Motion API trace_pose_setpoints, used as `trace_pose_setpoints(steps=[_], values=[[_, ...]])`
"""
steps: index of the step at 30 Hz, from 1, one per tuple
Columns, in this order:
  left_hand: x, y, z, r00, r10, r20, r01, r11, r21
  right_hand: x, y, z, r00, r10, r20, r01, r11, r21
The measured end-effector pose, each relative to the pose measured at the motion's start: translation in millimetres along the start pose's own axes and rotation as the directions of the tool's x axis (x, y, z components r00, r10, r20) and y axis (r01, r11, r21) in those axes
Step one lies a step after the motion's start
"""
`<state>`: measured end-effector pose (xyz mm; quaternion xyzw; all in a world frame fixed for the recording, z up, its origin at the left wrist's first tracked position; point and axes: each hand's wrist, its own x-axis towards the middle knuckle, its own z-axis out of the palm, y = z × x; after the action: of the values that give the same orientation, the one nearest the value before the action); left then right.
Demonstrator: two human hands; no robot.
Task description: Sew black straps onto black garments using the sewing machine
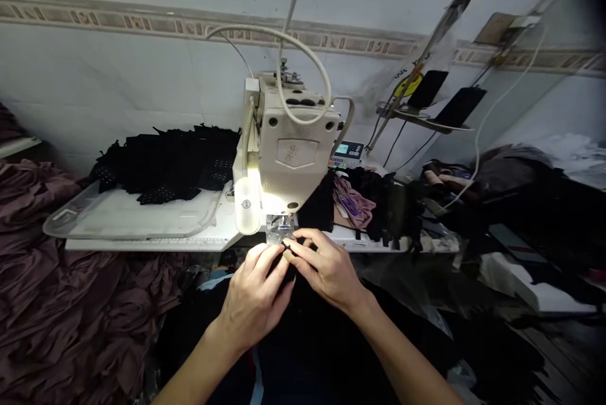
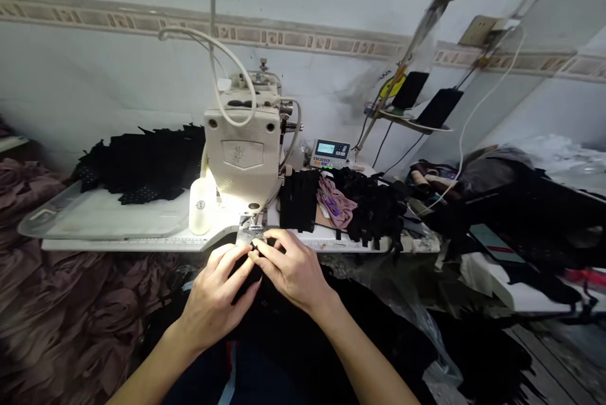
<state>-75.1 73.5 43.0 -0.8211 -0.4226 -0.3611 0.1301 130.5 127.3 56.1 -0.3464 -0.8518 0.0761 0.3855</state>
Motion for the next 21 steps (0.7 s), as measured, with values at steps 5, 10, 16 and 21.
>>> trace_pose_setpoints(steps=[5,10,16,21], values=[[-3.8,-1.0,-1.0,0.997,0.069,-0.024,-0.070,0.997,-0.041,-18.8,-3.0,13.1,0.998,0.052,-0.039,-0.056,0.993,-0.107],[1.5,1.7,1.3,0.998,0.059,-0.024,-0.059,0.998,0.001,-23.3,-8.2,23.3,0.976,0.203,-0.081,-0.199,0.979,0.051],[3.5,6.1,4.1,0.999,0.039,-0.034,-0.037,0.998,0.044,-44.7,-12.5,52.4,0.834,0.541,-0.108,-0.407,0.736,0.541],[9.3,1.9,6.8,1.000,0.025,-0.004,-0.025,0.999,0.045,-56.8,-11.1,71.3,0.766,0.641,0.043,-0.468,0.511,0.721]])
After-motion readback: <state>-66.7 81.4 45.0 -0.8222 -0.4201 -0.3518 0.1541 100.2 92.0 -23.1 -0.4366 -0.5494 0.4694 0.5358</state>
